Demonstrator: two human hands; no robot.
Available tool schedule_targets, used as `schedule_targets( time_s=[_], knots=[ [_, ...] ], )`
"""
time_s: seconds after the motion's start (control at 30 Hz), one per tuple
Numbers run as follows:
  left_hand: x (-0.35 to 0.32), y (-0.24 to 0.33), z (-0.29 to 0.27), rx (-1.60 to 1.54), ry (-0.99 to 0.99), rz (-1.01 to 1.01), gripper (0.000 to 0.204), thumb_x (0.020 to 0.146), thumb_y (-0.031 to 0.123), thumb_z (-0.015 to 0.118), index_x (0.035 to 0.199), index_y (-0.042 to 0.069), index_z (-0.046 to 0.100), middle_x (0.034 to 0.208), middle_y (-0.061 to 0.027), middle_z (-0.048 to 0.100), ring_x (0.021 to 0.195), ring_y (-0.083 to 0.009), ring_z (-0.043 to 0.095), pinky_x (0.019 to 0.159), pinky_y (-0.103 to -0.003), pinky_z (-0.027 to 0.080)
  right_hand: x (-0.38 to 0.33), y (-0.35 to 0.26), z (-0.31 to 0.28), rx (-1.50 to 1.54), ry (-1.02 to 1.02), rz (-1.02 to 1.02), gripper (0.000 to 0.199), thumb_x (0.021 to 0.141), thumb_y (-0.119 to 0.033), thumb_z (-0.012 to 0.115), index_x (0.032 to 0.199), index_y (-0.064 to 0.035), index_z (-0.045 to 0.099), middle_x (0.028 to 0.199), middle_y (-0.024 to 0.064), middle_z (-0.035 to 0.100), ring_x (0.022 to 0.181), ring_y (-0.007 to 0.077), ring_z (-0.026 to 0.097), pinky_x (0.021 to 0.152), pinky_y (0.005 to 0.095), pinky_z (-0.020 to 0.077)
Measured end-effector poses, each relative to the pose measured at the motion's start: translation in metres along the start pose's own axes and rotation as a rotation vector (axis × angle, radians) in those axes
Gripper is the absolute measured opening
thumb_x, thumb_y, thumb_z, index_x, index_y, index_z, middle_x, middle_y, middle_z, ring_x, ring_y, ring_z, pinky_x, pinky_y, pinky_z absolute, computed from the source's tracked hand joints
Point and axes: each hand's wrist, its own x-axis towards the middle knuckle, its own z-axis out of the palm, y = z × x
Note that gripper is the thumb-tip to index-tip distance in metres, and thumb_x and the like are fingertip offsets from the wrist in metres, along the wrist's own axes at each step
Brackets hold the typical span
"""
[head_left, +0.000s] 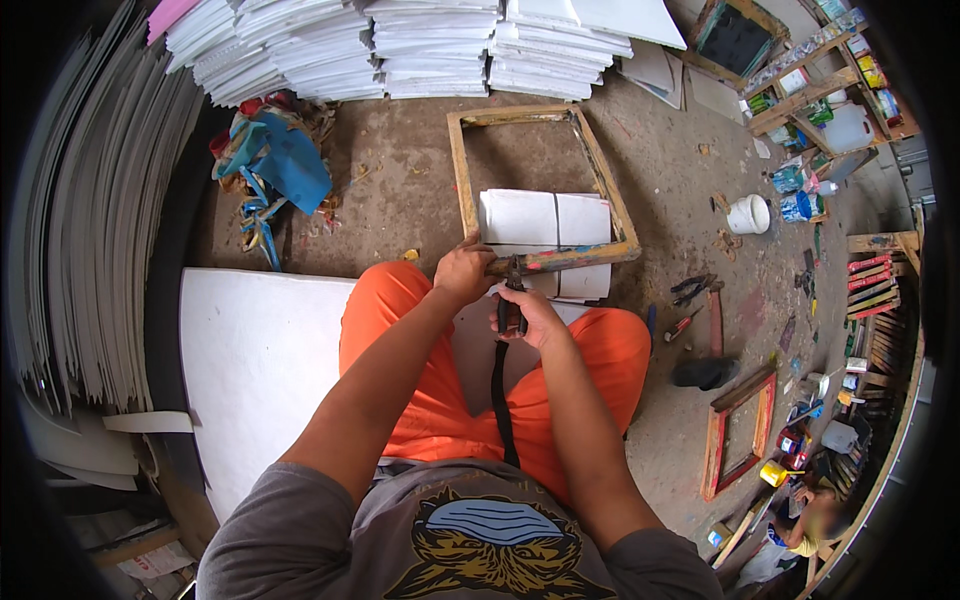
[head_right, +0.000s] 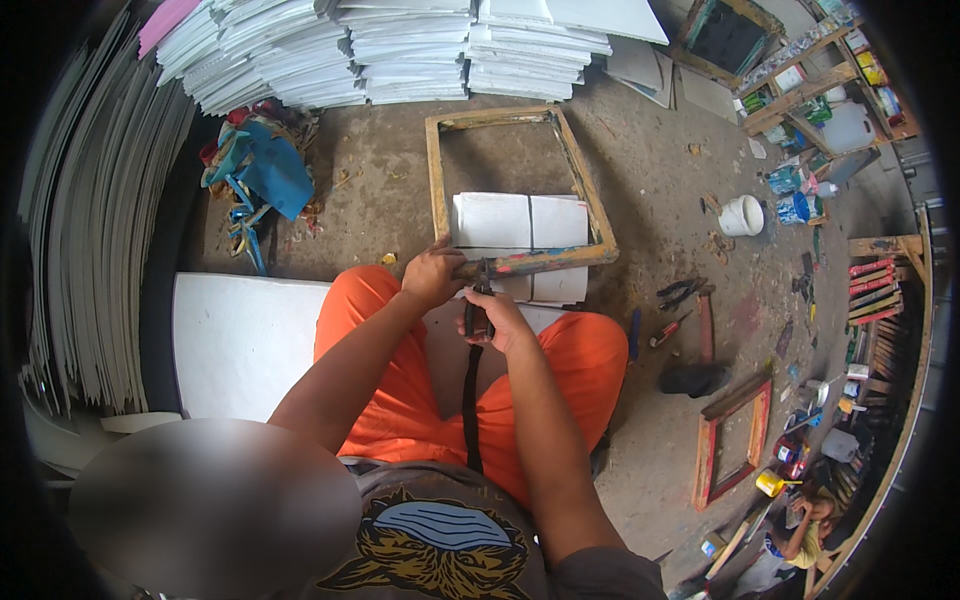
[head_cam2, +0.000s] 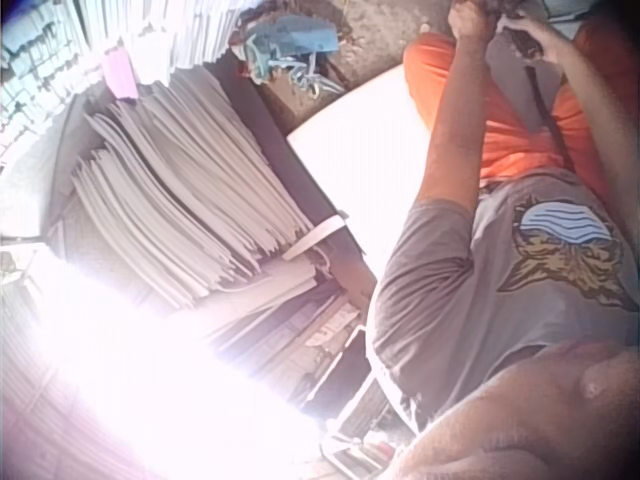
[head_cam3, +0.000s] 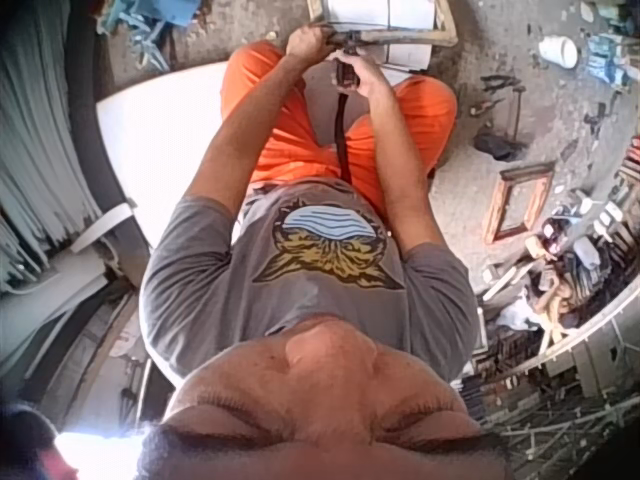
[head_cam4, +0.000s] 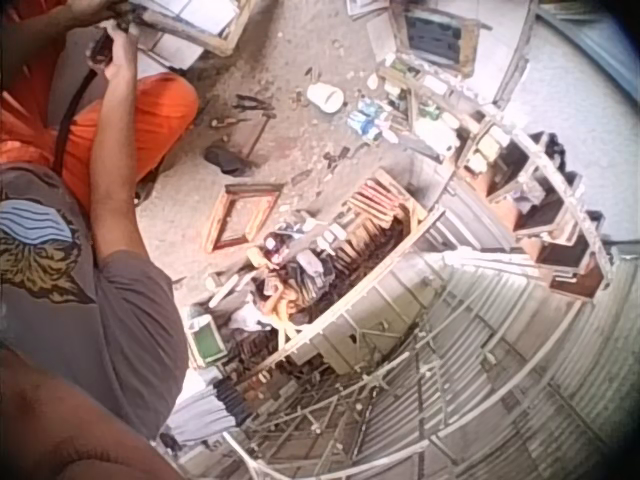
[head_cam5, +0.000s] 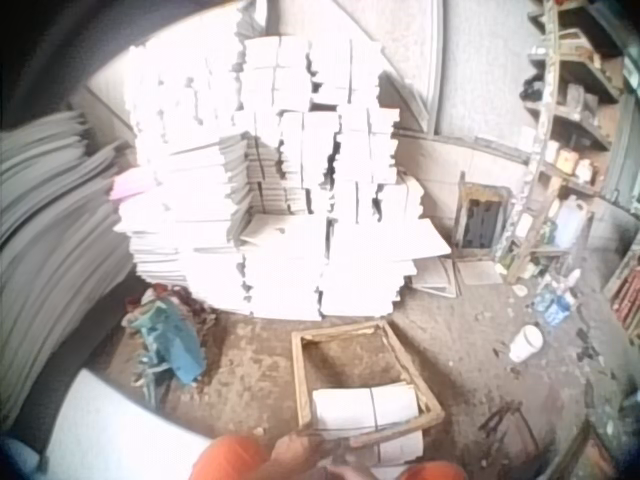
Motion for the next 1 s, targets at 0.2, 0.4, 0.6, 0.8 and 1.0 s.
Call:
schedule_targets(
  time_s=[0.2, 0.4, 0.6, 0.8, 1.0],
  knots=[
    [0.0, 0.0, 0.001, -0.001, -0.005, -0.017, 0.034, 0.077, 0.029, 0.082, 0.107, 0.013, 0.076, 0.12, -0.0032, 0.072, 0.137, -0.0315, 0.052, 0.108, -0.041, 0.048, -0.004, -0.002, 0.008, 0.028, 0.08, -0.077, 0.03, 0.095, -0.032, 0.069, 0.095, -0.0031, 0.063, 0.074, 0.0163, 0.07, 0.056, 0.0263, 0.069, 0.04, 0.0341, 0.0511],
    [0.0, 0.002, -0.002, 0.014, -0.02, -0.014, 0.035, 0.077, 0.032, 0.083, 0.106, 0.013, 0.076, 0.121, -0.0032, 0.071, 0.138, -0.0312, 0.051, 0.108, -0.041, 0.048, 0.0, 0.001, 0.011, -0.108, 0.183, -0.154, 0.027, 0.092, -0.029, 0.069, 0.091, -0.0021, 0.063, 0.071, 0.0147, 0.068, 0.051, 0.0242, 0.066, 0.038, 0.035, 0.0481],
    [0.001, 0.0, 0.003, 0.007, -0.016, -0.019, 0.037, 0.077, 0.035, 0.084, 0.106, 0.014, 0.076, 0.122, -0.0022, 0.071, 0.138, -0.0304, 0.05, 0.108, -0.041, 0.048, 0.022, 0.016, -0.007, -0.927, 0.482, -0.517, 0.028, 0.09, -0.025, 0.069, 0.082, 0.0011, 0.063, 0.068, 0.018, 0.068, 0.05, 0.0228, 0.066, 0.046, 0.0402, 0.0507],
    [-0.002, 0.001, 0.001, 0.028, -0.023, -0.03, 0.036, 0.078, 0.037, 0.083, 0.105, 0.014, 0.076, 0.121, -0.0001, 0.071, 0.14, -0.0295, 0.049, 0.107, -0.041, 0.049, -0.03, -0.051, 0.001, -0.225, 0.369, -0.471, 0.027, 0.094, -0.029, 0.071, 0.09, -0.0029, 0.064, 0.067, 0.0106, 0.068, 0.05, 0.0184, 0.065, 0.045, 0.0331, 0.0511],
    [0.002, 0.01, -0.005, 0.079, -0.061, -0.049, 0.037, 0.078, 0.037, 0.083, 0.105, 0.014, 0.076, 0.123, 0.0016, 0.07, 0.142, -0.0275, 0.047, 0.106, -0.041, 0.049, -0.034, -0.043, -0.076, 0.171, 0.362, -0.444, 0.049, 0.103, -0.051, 0.055, 0.117, -0.004, 0.064, 0.096, 0.01, 0.073, 0.079, 0.0186, 0.068, 0.07, 0.0355, 0.0578]
  ],
)
